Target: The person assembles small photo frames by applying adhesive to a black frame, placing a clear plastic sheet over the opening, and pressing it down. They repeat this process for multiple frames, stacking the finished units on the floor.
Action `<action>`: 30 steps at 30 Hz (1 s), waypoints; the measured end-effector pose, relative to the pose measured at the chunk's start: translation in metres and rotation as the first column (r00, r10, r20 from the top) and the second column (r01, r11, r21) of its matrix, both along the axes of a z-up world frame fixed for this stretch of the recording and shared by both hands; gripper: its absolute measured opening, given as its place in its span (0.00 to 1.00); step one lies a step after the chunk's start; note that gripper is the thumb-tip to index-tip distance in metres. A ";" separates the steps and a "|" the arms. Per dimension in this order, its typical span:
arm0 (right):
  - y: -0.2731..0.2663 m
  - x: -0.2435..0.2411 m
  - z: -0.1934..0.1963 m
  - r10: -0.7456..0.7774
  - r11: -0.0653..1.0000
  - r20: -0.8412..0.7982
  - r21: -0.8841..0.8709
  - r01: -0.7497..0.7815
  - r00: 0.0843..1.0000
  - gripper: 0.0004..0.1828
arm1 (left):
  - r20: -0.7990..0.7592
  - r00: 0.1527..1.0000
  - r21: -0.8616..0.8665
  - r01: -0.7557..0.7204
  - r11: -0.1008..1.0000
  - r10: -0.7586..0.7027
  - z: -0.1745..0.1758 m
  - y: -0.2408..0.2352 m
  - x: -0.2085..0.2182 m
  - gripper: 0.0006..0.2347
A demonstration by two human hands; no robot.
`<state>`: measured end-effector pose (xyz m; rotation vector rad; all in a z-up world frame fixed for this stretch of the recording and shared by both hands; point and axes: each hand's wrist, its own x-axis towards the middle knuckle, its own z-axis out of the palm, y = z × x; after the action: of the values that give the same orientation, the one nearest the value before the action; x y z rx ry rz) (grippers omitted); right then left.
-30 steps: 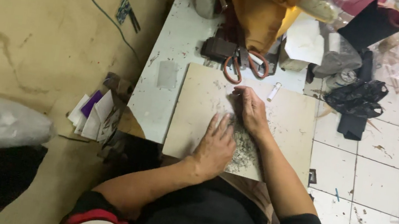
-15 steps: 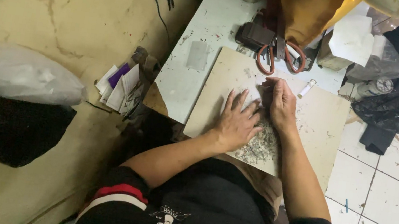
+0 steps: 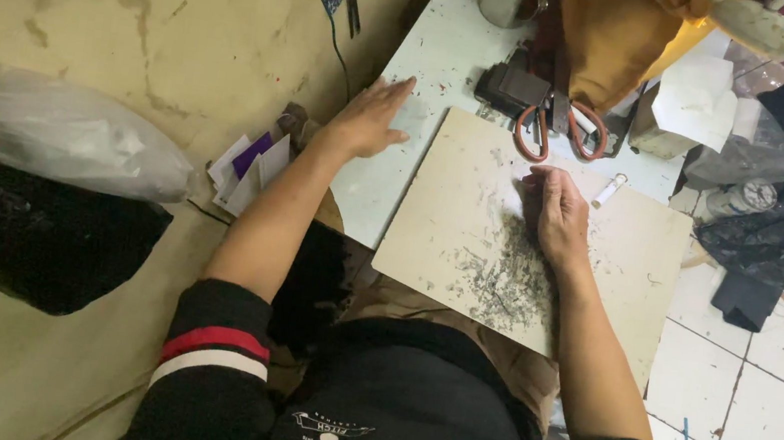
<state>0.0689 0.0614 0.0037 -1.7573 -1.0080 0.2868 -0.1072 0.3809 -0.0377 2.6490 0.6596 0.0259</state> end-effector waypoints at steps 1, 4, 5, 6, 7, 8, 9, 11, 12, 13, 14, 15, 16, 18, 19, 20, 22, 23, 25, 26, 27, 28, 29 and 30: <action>0.000 0.002 -0.002 -0.004 1.000 0.000 0.002 0.004 1.000 0.21 | 0.000 1.000 0.002 0.004 1.000 -0.004 0.000 0.003 0.001 0.40; 0.001 0.010 -0.009 -0.017 1.000 0.010 -0.010 0.017 1.000 0.20 | 0.024 1.000 0.003 0.005 1.000 -0.005 0.006 0.007 0.000 0.37; 0.001 0.013 -0.011 -0.009 1.000 0.033 -0.010 0.009 0.999 0.20 | 0.079 0.997 -0.029 -0.004 1.000 0.006 0.011 0.005 -0.001 0.35; 0.001 0.016 -0.013 -0.001 1.000 0.056 -0.010 0.001 0.998 0.20 | 0.134 0.991 -0.061 -0.011 0.998 0.020 0.017 0.002 -0.003 0.32; 0.002 0.016 -0.014 -0.002 1.000 0.057 -0.009 0.003 0.998 0.20 | 0.135 0.991 -0.059 -0.010 0.998 0.018 0.014 0.002 -0.004 0.32; 0.002 0.016 -0.015 -0.004 1.000 0.056 -0.004 0.005 0.998 0.19 | 0.166 0.985 -0.077 -0.042 0.996 0.055 0.011 0.002 -0.005 0.28; 0.002 0.016 -0.015 -0.007 1.000 0.054 0.000 0.007 0.999 0.18 | 0.196 0.976 -0.096 -0.073 0.993 0.090 0.008 0.002 -0.006 0.23; 0.002 0.011 -0.009 -0.010 1.000 0.050 -0.001 0.010 0.999 0.17 | 0.206 0.973 -0.081 -0.090 0.993 0.105 0.003 0.003 -0.008 0.23; 0.003 0.008 -0.006 -0.010 1.000 0.045 -0.003 0.010 0.999 0.16 | 0.217 0.968 -0.066 -0.111 0.992 0.122 0.000 0.004 -0.009 0.23; 0.002 0.009 -0.007 -0.011 1.000 0.046 -0.004 0.011 0.999 0.16 | 0.218 0.968 -0.067 -0.110 0.992 0.122 0.001 0.004 -0.009 0.23; 0.003 0.009 -0.007 -0.008 1.000 0.044 -0.004 0.008 0.999 0.16 | 0.204 0.971 -0.082 -0.113 0.990 0.128 0.001 0.006 -0.008 0.24; 0.003 0.010 -0.007 -0.006 1.000 0.041 -0.005 0.006 0.999 0.16 | 0.190 0.973 -0.096 -0.116 0.989 0.133 0.002 0.007 -0.007 0.25; 0.004 0.011 -0.007 -0.008 1.000 0.043 -0.006 0.009 0.999 0.16 | 0.192 0.973 -0.098 -0.114 0.989 0.131 0.003 0.008 -0.005 0.25; 0.003 0.015 -0.009 0.009 1.000 0.048 0.001 -0.009 0.999 0.15 | 0.119 0.975 -0.223 -0.160 0.962 0.190 0.002 0.007 0.004 0.22; 0.004 0.015 -0.011 -0.001 1.000 0.049 -0.003 0.001 0.999 0.15 | 0.119 0.976 -0.226 -0.149 0.963 0.180 0.001 0.008 0.005 0.22; 0.005 0.016 -0.013 -0.001 1.000 0.051 0.001 0.001 0.999 0.14 | 0.140 0.968 -0.241 -0.170 0.955 0.208 -0.001 0.010 0.006 0.19; 0.005 0.015 -0.012 -0.016 1.000 0.048 0.001 0.016 0.999 0.13 | 0.154 0.963 -0.260 -0.177 0.949 0.222 0.009 -0.001 0.006 0.16; 0.006 0.012 -0.010 -0.006 1.000 0.072 0.029 0.004 0.997 0.12 | 0.251 0.938 -0.321 -0.151 0.935 0.238 0.021 -0.011 0.003 0.17; 0.009 0.009 -0.010 -0.009 0.999 0.091 0.054 0.004 0.996 0.11 | 0.338 0.908 -0.380 -0.110 0.919 0.249 0.051 -0.042 -0.004 0.18; 0.010 0.008 -0.013 0.028 0.996 0.144 0.075 -0.039 0.989 0.11 | 0.437 0.876 -0.419 -0.003 0.908 0.205 0.069 -0.064 -0.008 0.21; 0.009 0.007 -0.016 0.063 0.993 0.198 0.087 -0.082 0.978 0.12 | 0.533 0.829 -0.451 0.107 0.886 0.171 0.086 -0.088 -0.012 0.24; 0.010 0.001 -0.012 0.053 0.994 0.194 0.080 -0.069 0.980 0.12 | 0.529 0.833 -0.458 0.117 0.881 0.165 0.096 -0.103 -0.012 0.24; 0.012 -0.004 -0.007 0.139 0.980 0.176 0.114 -0.160 0.975 0.16 | 0.544 0.836 -0.428 0.198 0.882 0.076 0.106 -0.117 -0.013 0.27; 0.014 -0.010 -0.003 0.225 0.957 0.161 0.150 -0.249 0.961 0.21 | 0.557 0.831 -0.396 0.279 0.875 -0.013 0.118 -0.131 -0.014 0.31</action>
<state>0.0590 0.0751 0.0009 -1.5204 -1.3127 0.2209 -0.1213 0.2497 0.0799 2.0662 0.2176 0.4933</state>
